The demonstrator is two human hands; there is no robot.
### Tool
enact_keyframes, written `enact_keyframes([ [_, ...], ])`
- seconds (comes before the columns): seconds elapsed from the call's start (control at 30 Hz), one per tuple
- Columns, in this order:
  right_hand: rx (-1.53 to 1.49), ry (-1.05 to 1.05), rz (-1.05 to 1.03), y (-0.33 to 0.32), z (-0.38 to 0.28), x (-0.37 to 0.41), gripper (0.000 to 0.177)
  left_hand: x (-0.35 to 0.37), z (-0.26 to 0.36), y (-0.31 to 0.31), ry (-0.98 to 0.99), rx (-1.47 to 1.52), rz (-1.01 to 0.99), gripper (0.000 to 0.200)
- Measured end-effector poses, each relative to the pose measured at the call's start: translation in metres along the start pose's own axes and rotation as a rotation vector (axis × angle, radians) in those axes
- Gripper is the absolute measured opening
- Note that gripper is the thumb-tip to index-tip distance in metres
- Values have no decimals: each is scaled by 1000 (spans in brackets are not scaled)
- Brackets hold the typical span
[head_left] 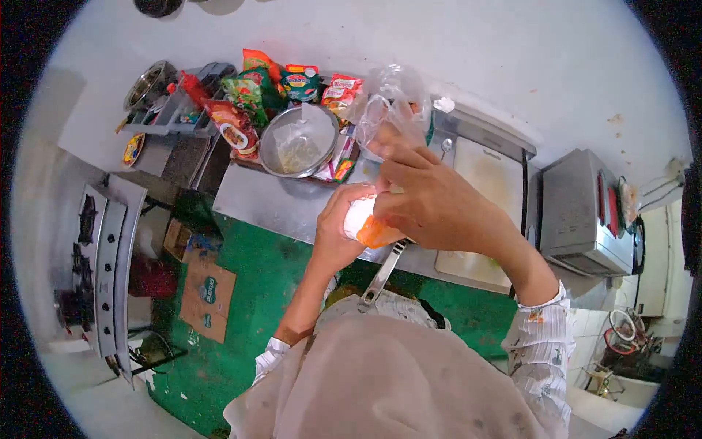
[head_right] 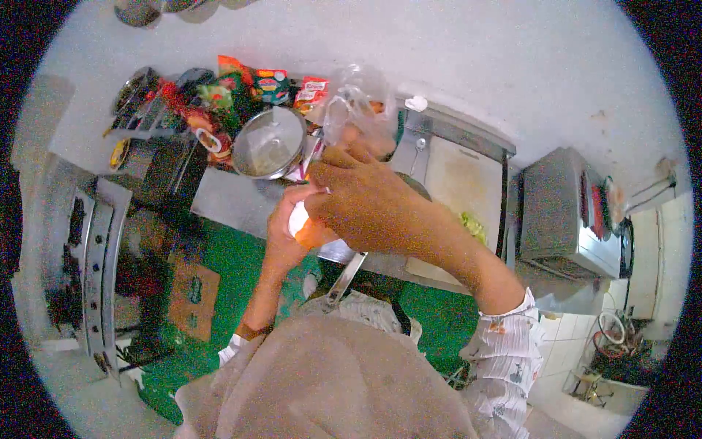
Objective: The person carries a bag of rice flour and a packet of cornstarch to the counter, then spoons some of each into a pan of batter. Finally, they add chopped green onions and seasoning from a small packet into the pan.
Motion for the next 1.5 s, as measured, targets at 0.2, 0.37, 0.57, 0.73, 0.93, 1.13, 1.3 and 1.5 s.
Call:
enact_keyframes([
  [0.2, -98, -153, -12, 16, -26, -28, 14, 45, -2, -29, 14, -89, 150, 51],
  [0.37, -228, -433, 97, 33, -80, -74, 16, 117, 33, -72, -146, -185, 360, 48],
  [0.57, -278, -705, 142, 17, -174, -113, 12, 203, 105, -114, -322, -325, 561, 50],
  [0.73, -332, -783, 175, -2, -220, -144, 13, 223, 148, -150, -375, -368, 643, 49],
  [0.93, -371, -835, 149, -31, -272, -182, 16, 248, 180, -179, -487, -310, 677, 48],
  [1.13, -309, -821, 199, -28, -309, -214, 16, 266, 186, -207, -477, -282, 710, 44],
  [1.3, -225, -791, 313, -23, -318, -223, 15, 262, 186, -224, -504, -221, 679, 42],
  [1.5, -372, -613, 145, -35, -311, -220, 22, 262, 180, -236, -421, -147, 625, 46],
])
Point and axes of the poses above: each hand's wrist, its own x-axis away from the middle knuckle, its own y-axis out of the palm, z = x × y, the point moved 1 cm from there along -x, towards the middle knuckle, and after that the axes turned 9 degrees about -z, right-handed, at the moved point
